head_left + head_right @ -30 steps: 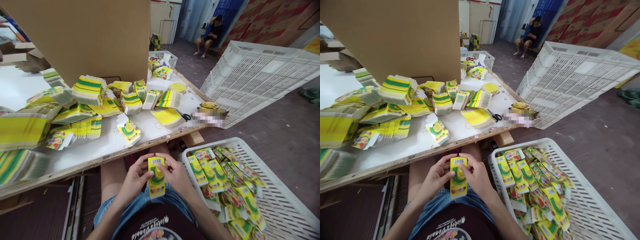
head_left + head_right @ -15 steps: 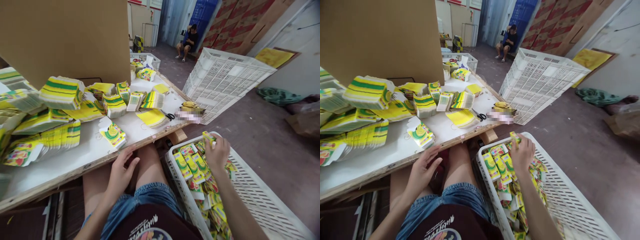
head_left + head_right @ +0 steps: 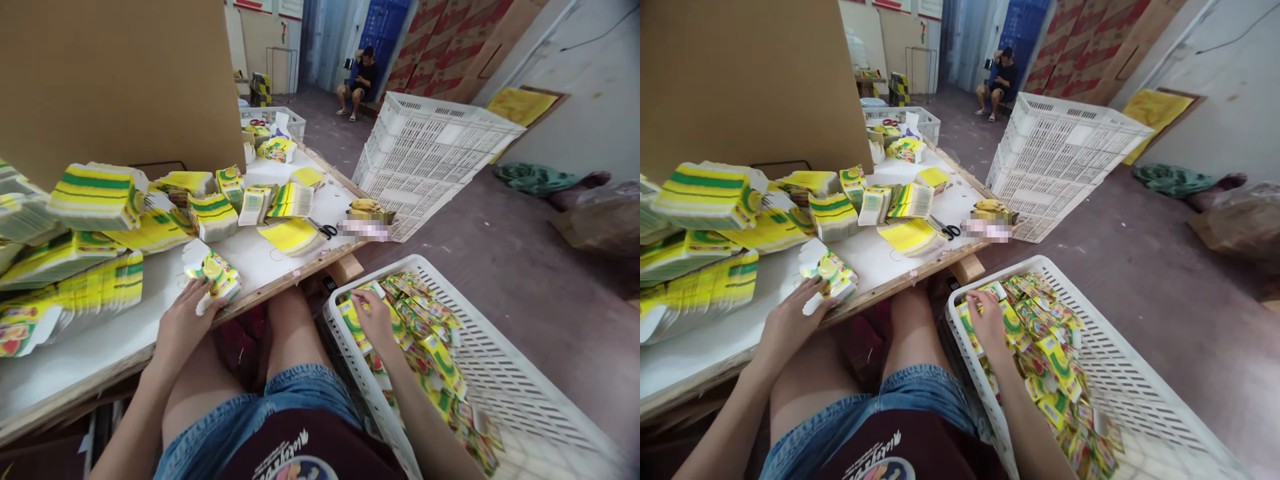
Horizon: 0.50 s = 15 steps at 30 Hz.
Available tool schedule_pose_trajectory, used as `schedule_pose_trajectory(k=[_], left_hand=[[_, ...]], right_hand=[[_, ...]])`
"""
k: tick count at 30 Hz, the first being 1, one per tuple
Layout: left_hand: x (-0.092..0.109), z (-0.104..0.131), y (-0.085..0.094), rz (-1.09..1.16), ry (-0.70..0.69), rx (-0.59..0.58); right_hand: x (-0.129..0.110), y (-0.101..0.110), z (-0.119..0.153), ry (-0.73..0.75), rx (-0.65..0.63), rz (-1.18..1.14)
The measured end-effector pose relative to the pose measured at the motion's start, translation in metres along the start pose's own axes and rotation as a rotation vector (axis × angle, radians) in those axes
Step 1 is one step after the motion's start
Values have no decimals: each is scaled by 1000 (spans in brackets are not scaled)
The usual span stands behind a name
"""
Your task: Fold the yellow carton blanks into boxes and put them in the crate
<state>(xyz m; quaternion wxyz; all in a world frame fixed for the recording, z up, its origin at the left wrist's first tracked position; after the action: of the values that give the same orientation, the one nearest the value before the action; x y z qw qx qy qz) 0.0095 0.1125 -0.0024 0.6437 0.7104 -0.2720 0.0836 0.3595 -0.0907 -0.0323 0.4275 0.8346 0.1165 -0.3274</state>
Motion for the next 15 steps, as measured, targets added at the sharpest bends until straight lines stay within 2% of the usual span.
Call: schedule_pose_trajectory(k=[5, 8, 11, 15], left_hand=[[-1, 4, 12, 57, 22, 16], [1, 3, 14, 70, -65, 72], [6, 0, 10, 4, -111, 104], [11, -8, 8, -73, -68, 60]], right_hand=[[-71, -37, 4, 14, -91, -237], [-106, -56, 7, 30, -163, -368], [-130, -70, 11, 44, -225, -465], [-142, -82, 18, 38, -282, -534]])
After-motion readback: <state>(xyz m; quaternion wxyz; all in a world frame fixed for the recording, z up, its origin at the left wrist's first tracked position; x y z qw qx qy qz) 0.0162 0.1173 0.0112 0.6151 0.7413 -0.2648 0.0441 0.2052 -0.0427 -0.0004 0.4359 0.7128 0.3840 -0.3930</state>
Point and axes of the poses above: each hand's wrist, its own z-axis away from the middle knuckle, its own y-axis out of the back of the hand, x = y × z, the point moved 4 cm from there along -z, towards the middle knuckle, and after that the axes turned 12 degrees about y, right-handed, at the moved point
